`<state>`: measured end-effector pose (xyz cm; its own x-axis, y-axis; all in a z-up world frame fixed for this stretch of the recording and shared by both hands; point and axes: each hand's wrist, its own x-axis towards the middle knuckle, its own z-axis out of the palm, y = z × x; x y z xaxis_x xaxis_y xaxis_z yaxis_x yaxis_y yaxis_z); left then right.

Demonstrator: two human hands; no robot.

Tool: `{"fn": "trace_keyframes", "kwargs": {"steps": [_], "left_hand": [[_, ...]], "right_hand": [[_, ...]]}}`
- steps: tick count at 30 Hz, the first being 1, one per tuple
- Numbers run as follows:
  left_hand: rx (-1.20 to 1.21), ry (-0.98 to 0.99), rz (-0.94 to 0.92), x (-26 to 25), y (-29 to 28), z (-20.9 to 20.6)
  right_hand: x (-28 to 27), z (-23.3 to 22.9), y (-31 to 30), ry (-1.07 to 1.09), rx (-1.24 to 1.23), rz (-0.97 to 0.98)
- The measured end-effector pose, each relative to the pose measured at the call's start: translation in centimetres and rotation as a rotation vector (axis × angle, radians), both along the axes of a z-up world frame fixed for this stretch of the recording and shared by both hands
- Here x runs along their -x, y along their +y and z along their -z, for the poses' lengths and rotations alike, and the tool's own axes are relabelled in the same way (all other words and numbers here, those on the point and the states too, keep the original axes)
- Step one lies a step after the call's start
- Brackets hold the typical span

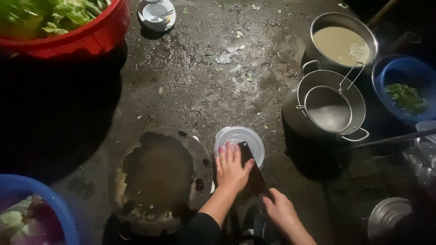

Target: The person sits on the floor and uses a knife to chop red onions on a round wooden cutting board. They repeatedly slice the onions and transfer the chopped pieces into a small plastic container.

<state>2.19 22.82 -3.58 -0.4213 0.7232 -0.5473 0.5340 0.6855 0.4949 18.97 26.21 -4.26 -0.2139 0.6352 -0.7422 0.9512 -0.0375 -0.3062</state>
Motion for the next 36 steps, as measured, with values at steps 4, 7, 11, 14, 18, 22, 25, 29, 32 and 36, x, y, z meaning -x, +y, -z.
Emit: {"fn": "trace_keyframes", "kwargs": {"steps": [4, 7, 11, 14, 18, 22, 25, 29, 32, 36], "left_hand": [[0.059, 0.025, -0.045, 0.2, -0.2, 0.9], [0.003, 0.043, -0.086, -0.9, -1.0, 1.3], [-0.022, 0.193, 0.007, -2.2, -2.6, 3.9], [0.006, 0.283, 0.098, -2.5, -2.9, 4.9], [0.114, 0.228, 0.176, -1.8, -2.2, 3.0], [0.025, 0.262, 0.163, -2.4, -2.3, 4.6], [0.072, 0.260, 0.184, -3.2, -2.8, 5.6], [-0.059, 0.299, 0.134, -3.6, -3.5, 6.2], [0.055, 0.234, 0.028, -2.9, -2.8, 3.7], [0.272, 0.058, 0.004, -1.4, -1.0, 1.3]], "right_hand": [[-0.7, 0.9, 0.5, -0.049, -0.065, -0.030], [0.7, -3.8, 0.5, -0.070, -0.036, 0.009], [2.2, -6.8, 0.3, -0.314, 0.026, -0.053], [2.9, -7.5, -0.1, -0.385, 0.048, -0.167], [2.3, -8.0, -0.1, -0.398, 0.003, -0.264], [2.8, -8.6, 0.1, -0.414, -0.066, -0.273], [3.2, -7.2, 0.0, -0.364, -0.117, -0.301], [3.6, -7.0, 0.1, -0.313, -0.111, -0.284], [3.4, -7.3, 0.3, -0.348, -0.117, -0.239], [2.8, -6.4, 0.4, -0.375, -0.096, -0.276]]}}
